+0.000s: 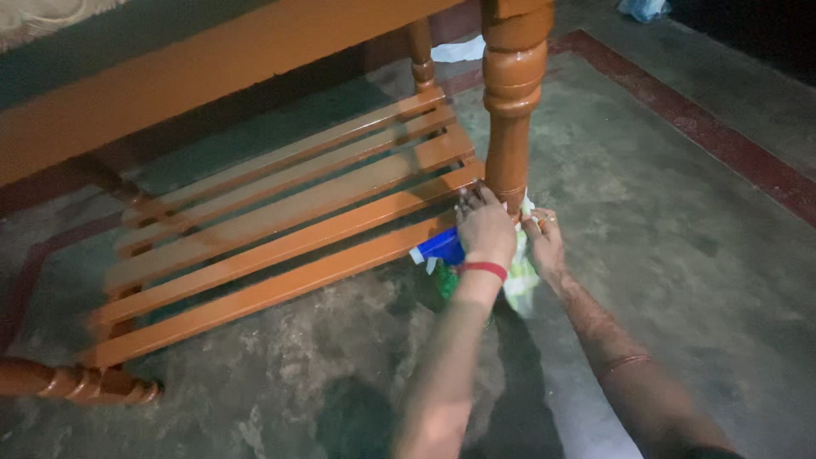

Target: The person cleans a wooden table by spraying a cleaning solution from a green bottle and wiping the surface and legs with a cloth. The person systematically wipes the tabletop, the carved edges, and the turned legs of the table.

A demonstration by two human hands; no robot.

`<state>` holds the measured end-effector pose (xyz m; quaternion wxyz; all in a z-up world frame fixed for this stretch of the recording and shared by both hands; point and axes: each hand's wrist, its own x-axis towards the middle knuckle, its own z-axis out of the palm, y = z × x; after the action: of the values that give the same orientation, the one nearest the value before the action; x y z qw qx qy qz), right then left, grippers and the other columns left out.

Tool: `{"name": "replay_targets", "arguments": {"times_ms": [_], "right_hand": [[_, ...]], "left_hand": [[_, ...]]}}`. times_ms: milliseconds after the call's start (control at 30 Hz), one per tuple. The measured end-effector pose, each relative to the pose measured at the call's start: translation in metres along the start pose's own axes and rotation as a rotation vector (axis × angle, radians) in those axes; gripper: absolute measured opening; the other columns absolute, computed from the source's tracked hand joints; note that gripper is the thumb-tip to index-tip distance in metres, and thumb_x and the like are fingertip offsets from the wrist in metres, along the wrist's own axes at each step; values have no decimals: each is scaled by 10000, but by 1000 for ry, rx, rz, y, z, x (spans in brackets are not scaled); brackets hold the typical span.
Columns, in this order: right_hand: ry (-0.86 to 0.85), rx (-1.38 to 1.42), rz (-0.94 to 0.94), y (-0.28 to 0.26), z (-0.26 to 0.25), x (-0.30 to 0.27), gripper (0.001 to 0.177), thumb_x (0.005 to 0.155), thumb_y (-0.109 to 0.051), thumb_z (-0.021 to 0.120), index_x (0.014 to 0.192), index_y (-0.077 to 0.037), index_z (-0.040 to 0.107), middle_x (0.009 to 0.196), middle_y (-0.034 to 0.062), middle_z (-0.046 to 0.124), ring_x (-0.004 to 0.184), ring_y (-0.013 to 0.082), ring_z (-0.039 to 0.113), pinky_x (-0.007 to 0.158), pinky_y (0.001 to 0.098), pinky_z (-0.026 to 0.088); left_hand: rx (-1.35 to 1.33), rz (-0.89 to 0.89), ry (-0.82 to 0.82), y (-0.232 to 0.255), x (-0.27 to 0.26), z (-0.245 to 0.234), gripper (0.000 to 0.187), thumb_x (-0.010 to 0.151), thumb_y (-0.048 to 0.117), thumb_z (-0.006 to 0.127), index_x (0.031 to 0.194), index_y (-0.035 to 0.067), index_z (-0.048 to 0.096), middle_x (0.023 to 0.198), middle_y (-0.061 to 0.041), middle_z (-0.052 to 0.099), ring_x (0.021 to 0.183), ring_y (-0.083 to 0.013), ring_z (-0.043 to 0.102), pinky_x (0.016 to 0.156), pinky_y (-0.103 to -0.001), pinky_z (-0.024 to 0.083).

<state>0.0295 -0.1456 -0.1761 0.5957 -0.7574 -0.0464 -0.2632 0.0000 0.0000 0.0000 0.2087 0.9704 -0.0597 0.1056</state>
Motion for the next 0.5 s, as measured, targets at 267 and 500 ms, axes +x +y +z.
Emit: {"name": "replay_targets", "arguments": {"times_ms": [267, 500], "right_hand": [[271, 585, 64, -67, 18, -8, 358, 1066, -215, 630, 1336, 0, 534, 1228, 74, 531, 1101, 173, 525, 959, 331, 450], [248, -465, -159, -23, 60, -18, 789, 1029, -381, 615, 1603, 40, 278, 1628, 317, 256, 1491, 494, 296, 1225, 544, 269]], "left_hand": [[-159, 241, 319, 38, -49, -51, 842, 1026, 316, 513, 1562, -198, 118, 1645, -414, 163, 1575, -475, 195, 1313, -494, 123], [-986, -257, 66, 36, -103, -14, 823, 1031, 510, 333, 1601, -40, 110, 1660, -251, 253, 1531, -390, 260, 1213, -423, 241]]}}
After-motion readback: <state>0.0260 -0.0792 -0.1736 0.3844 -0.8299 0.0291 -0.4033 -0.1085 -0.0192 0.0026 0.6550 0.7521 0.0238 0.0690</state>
